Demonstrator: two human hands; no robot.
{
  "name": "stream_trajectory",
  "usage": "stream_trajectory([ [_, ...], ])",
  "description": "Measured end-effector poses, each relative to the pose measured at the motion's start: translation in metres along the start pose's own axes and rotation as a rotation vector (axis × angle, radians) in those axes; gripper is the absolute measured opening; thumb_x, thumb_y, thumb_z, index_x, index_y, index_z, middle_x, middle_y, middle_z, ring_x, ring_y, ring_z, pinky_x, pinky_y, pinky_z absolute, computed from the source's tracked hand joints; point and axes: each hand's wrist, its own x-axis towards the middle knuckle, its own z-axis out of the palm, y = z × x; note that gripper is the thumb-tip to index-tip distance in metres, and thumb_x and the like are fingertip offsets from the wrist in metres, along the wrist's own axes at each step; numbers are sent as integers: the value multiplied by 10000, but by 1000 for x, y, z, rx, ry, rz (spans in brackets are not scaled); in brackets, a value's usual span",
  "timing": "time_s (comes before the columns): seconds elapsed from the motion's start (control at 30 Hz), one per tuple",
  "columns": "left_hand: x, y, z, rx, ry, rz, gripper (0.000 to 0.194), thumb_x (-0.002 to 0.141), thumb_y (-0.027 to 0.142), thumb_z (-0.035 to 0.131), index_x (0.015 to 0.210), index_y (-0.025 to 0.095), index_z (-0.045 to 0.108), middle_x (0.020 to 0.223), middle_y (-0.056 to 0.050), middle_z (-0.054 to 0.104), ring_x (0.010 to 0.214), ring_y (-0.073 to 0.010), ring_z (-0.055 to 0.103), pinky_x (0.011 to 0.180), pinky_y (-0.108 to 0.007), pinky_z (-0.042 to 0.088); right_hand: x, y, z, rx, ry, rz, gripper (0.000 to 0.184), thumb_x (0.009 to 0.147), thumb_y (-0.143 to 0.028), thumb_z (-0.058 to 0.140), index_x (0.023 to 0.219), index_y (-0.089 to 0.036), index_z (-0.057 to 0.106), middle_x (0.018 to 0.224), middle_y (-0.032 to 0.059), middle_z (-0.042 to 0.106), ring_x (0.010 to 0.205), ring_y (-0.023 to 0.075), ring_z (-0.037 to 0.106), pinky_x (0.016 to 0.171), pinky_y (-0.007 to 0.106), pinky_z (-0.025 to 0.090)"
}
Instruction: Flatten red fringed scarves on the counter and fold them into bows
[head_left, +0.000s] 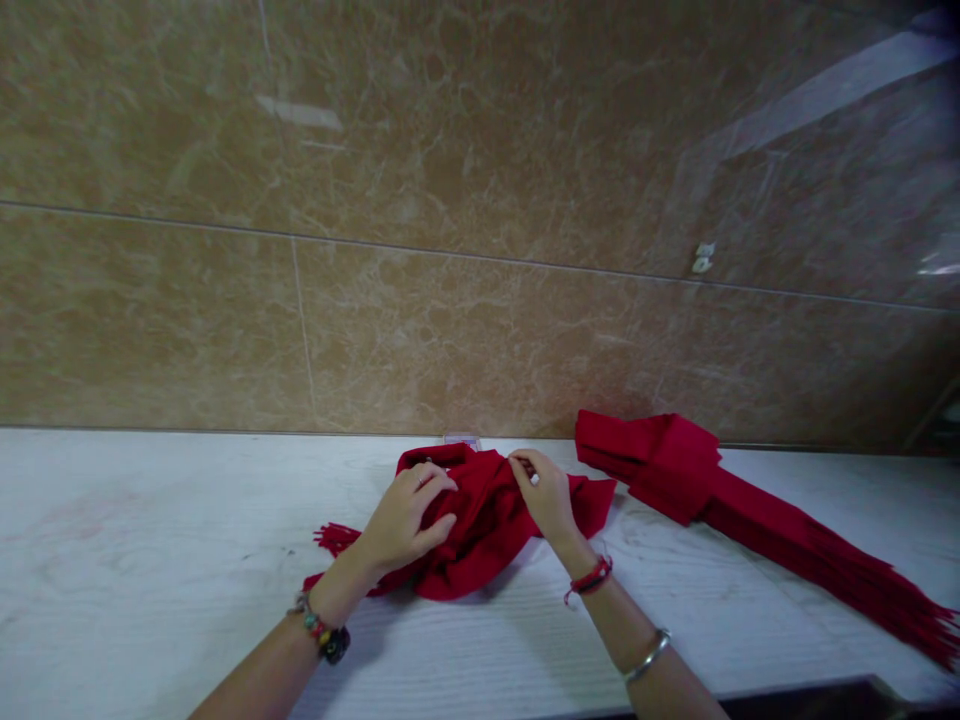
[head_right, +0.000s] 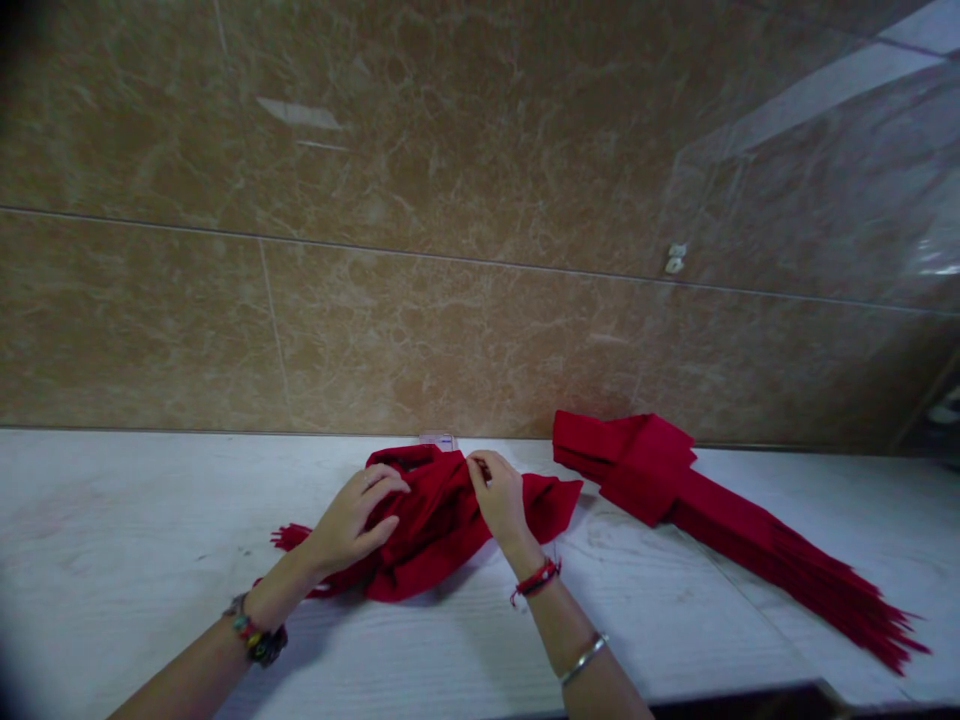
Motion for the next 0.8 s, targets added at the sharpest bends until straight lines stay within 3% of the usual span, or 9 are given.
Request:
stream_trajectory([
  [0.07,0,-2,6,80,-57,-7,331,724,358,547,997,172,556,1016,-95,581,934,-238,532,818,-388,430,0,0,0,3,0,34,170,811,-275,445,757,-183,577,689,37,623,628,162,574,604,282,459],
  [0.13,0,-7,14,136,-70,-45,246,752,284,533,971,177,568,955,-81,611,876,-220,561,780,-370,450,0,2,0,3,-28,41,173,816,-283,436,765,-189,572,669,26,615,620,161,575,601,280,455],
  [0.23,0,-15,21,99,-10,-82,185,806,158,437,918,175,584,893,-62,630,832,-175,581,757,-309,466,0,6,-1,-1,-116,2,163,814,-279,439,772,-192,570,667,20,608,607,156,569,596,276,452],
  [0.37,2,-20,15,-37,45,-81,199,839,175,414,843,175,613,843,-46,657,778,-147,600,733,-260,474,1,7,-4,24,-251,-118,125,799,-233,467,812,-188,583,695,26,603,609,144,553,584,263,457],
  [0.5,3,-12,7,-64,56,-46,244,860,212,387,799,172,620,790,-47,665,718,-149,603,679,-256,472,0,-6,-8,80,-220,-281,192,810,-231,490,975,-190,580,863,65,603,793,166,559,717,306,472],
  [0.6,3,-2,5,-66,-7,32,256,865,225,367,811,180,614,763,-41,656,702,-148,592,664,-257,464,-2,-19,-10,130,-231,-333,248,833,-221,465,1061,-212,562,975,76,591,915,174,545,801,333,458],
  [0.7,2,4,6,-80,-80,76,249,862,219,359,850,193,606,760,-31,655,700,-140,591,666,-246,462,-5,-27,-9,167,-345,-352,270,848,-199,432,1080,-238,565,965,57,612,902,160,564,804,323,464],
  [0.8,2,-1,7,-73,-45,12,254,864,215,345,845,187,597,777,-39,658,712,-144,598,661,-245,466,-7,-27,-8,153,-499,-383,250,827,-210,477,1049,-228,591,952,56,622,866,155,577,772,299,475],
])
